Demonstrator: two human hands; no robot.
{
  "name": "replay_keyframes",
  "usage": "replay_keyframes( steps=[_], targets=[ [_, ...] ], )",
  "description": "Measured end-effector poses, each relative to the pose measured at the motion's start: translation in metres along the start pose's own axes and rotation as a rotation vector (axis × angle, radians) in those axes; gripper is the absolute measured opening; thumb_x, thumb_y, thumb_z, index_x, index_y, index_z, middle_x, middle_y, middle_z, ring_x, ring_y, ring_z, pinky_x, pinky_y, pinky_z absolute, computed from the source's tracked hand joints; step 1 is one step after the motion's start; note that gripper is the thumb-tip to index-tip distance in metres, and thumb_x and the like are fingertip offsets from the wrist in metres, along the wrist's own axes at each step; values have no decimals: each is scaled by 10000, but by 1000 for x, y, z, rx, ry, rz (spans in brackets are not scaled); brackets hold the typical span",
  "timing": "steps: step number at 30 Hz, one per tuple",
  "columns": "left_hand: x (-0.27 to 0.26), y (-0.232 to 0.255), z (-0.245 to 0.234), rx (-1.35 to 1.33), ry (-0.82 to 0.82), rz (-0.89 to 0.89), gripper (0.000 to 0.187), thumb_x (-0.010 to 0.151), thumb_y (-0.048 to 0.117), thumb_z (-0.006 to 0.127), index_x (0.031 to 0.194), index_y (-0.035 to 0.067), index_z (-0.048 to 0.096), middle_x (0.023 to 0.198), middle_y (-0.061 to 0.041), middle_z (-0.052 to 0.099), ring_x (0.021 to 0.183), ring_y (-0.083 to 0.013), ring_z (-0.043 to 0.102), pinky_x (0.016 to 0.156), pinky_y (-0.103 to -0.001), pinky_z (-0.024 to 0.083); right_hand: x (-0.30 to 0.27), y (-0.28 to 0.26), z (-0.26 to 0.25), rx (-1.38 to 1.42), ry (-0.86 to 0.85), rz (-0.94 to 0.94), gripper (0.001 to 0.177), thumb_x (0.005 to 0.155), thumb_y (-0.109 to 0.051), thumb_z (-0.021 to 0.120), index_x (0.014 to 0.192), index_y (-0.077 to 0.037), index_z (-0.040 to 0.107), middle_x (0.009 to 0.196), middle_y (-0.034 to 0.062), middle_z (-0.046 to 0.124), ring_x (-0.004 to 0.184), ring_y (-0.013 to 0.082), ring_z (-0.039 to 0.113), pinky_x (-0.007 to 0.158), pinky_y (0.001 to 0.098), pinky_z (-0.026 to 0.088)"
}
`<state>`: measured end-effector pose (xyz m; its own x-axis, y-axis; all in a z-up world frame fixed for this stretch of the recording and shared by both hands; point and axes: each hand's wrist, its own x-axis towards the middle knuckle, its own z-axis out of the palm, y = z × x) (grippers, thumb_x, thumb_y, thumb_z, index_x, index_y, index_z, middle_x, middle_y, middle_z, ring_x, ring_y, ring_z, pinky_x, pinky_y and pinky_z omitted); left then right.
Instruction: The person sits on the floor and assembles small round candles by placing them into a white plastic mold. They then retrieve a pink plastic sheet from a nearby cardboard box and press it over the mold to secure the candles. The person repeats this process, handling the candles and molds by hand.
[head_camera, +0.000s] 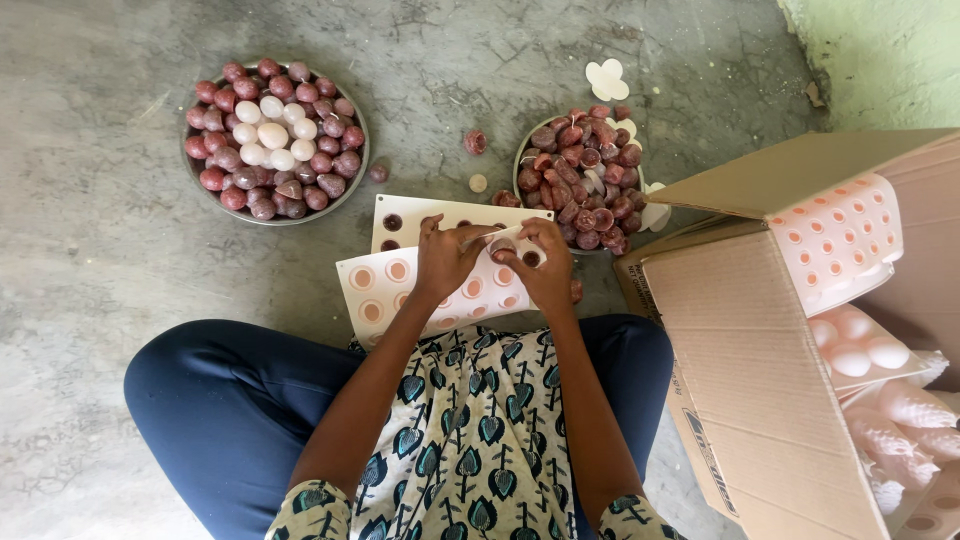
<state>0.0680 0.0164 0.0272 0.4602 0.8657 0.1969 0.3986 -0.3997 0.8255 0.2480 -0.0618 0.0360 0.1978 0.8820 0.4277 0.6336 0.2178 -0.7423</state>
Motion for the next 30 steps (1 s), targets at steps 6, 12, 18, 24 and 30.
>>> replay_keyframes(
  steps=[6, 12, 18, 24, 30],
  targets=[
    [-1, -1, 3, -20, 37, 84, 240, 945, 162, 696, 1157, 239, 779, 787, -62, 772, 701, -209, 710, 1121, -433, 385, 1, 3, 8, 459, -240, 461, 601, 810, -1, 843, 1309, -52, 512, 1049, 93, 757, 941, 104, 720, 771, 249, 577],
    [0, 7, -9, 31, 5, 107, 227, 957, 208, 709, 1175, 186, 768, 808, -105, 749, 757, -276, 698, 1069, -456, 416, 4, 8, 3, 550, -253, 515, 625, 763, 32, 861, 1277, -25, 509, 977, 121, 771, 828, 117, 741, 699, 245, 592],
    [3, -1, -7, -107, -213, -153, 300, 960, 303, 727, 1258, 276, 747, 853, -115, 719, 793, -273, 704, 874, -431, 541, -1, 8, 4, 569, -300, 539, 580, 769, 48, 865, 1269, 6, 574, 930, 135, 787, 795, 131, 746, 701, 252, 596],
    [0, -5, 1, 25, -2, 169, 304, 925, 162, 701, 1216, 214, 771, 929, -56, 780, 850, -229, 700, 1029, -470, 376, -4, 14, 0, 693, -279, 603, 529, 842, 4, 810, 1303, 1, 551, 920, 135, 786, 790, 125, 754, 674, 238, 585],
    [-1, 1, 1, 33, 12, 146, 307, 924, 117, 685, 1204, 203, 776, 814, -55, 731, 796, -226, 688, 1049, -443, 403, -7, 21, 4, 686, -250, 614, 441, 878, -36, 797, 1251, 2, 564, 891, 152, 782, 738, 112, 746, 622, 216, 562]
  ],
)
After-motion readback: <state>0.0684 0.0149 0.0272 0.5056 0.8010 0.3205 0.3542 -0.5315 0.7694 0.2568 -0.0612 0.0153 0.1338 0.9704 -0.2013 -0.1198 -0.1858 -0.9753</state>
